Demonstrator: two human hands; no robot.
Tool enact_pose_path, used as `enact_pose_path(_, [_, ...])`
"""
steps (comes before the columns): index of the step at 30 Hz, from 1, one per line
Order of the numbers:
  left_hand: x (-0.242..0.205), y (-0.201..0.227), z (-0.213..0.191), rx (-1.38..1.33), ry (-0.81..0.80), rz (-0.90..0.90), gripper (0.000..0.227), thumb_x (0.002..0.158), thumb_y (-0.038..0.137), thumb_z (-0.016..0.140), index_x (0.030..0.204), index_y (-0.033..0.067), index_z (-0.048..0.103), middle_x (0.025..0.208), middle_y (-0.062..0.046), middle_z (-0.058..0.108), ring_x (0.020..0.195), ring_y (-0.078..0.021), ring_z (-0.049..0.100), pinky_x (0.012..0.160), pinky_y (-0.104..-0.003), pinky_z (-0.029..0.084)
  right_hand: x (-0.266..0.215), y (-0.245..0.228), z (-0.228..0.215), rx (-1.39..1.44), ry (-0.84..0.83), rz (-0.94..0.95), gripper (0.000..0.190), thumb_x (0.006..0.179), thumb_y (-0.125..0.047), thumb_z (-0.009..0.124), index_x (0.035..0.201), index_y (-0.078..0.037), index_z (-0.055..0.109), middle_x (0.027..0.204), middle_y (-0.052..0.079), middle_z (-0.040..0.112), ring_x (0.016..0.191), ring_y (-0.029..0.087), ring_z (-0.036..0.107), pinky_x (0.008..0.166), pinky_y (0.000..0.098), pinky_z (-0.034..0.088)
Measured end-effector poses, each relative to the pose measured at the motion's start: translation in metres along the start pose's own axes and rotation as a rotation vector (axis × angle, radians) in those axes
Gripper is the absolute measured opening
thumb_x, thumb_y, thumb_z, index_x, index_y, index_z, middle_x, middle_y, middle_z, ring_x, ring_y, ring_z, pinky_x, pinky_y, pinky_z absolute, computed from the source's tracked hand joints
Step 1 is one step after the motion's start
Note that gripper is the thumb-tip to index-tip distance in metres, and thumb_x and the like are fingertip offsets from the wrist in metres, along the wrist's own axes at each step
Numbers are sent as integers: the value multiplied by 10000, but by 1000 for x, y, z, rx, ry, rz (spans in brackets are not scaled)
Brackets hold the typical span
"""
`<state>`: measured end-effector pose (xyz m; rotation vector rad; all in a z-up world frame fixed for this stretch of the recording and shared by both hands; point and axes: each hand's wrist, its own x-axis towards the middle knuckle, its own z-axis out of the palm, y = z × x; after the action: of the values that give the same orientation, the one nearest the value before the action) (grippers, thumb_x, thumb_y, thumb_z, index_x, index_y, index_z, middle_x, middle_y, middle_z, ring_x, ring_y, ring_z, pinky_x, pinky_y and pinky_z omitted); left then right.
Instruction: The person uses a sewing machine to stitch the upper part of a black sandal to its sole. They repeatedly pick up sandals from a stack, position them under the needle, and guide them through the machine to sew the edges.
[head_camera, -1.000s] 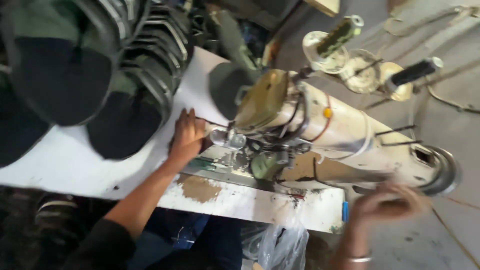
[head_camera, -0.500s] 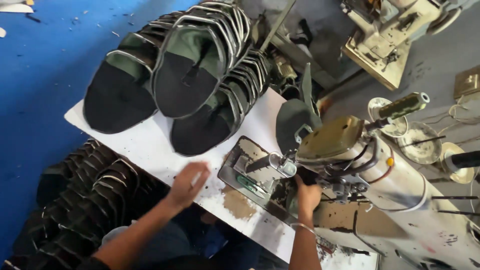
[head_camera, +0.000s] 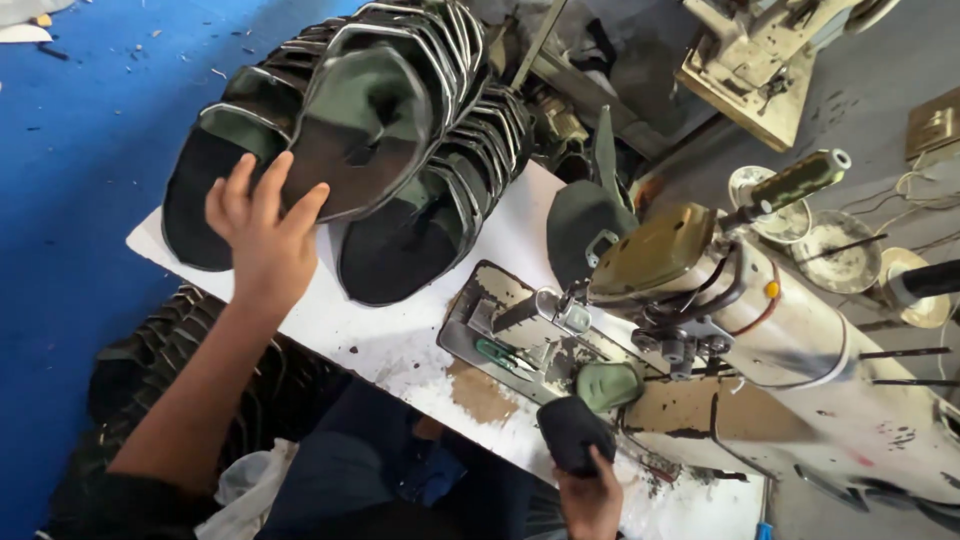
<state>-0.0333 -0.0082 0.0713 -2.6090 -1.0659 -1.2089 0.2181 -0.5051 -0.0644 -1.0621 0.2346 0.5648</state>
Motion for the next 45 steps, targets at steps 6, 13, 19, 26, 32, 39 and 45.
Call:
enact_pose_path(6, [7,32,-119,-519,121,250,275,889,-3,761,1161,11,729,1089,-141,716,974,-325,722,866,-387,579,-9,33,-63,93,22,162,366,915,-190,672,1262,-78,656,1257,127,699,1136,346,665,915,545,517])
enact_pose_path(13, [-181,77,27,-1183,-315,-881,236,1061,183,648,1200,8,724,777,4,546,658,-129,427,566,-284,347,-17,-8,-46,100,-59,97,415,861,-184,669,1254,-50,660,1187,173,734,1099,363,703,920,593,555])
enact_pose_path(19, [-228,118,60,-1697,-393,-1440,312,971,166,694,1197,-48,679,986,-106,676,844,-221,593,735,-358,482,7,-7,-28,-585,-102,-184,467,848,-167,746,1271,19,676,1130,189,770,1060,308,718,945,444,538])
enact_pose_path(26, [-170,136,31,-1987,-810,-1435,483,842,101,735,1300,-2,619,1173,-135,733,1028,-286,723,893,-447,595,-26,6,59,-1233,126,-424,418,832,-305,779,1186,-84,748,947,155,810,912,212,777,858,360,581])
enact_pose_path(32, [-170,139,38,-2004,-1023,-1321,501,893,152,703,1361,14,592,1241,-135,727,1095,-272,720,952,-448,584,15,35,13,-1141,1,-299,425,868,-316,763,1191,-41,741,970,128,794,903,209,738,825,366,573])
enact_pose_path(39, [-150,133,20,-2093,-1163,-1412,507,915,160,635,1386,-11,559,1254,-180,715,1121,-313,711,994,-478,568,-34,-11,62,-731,-93,290,452,845,-243,746,1227,-6,713,979,83,785,838,206,708,737,354,570])
enact_pose_path(45, [-155,134,23,-2158,-1163,-1288,528,947,150,611,1435,-28,513,1292,-202,690,1164,-329,684,1034,-483,544,-42,-2,70,-605,-24,401,453,876,-249,711,1262,-13,696,989,75,758,808,196,679,664,346,525])
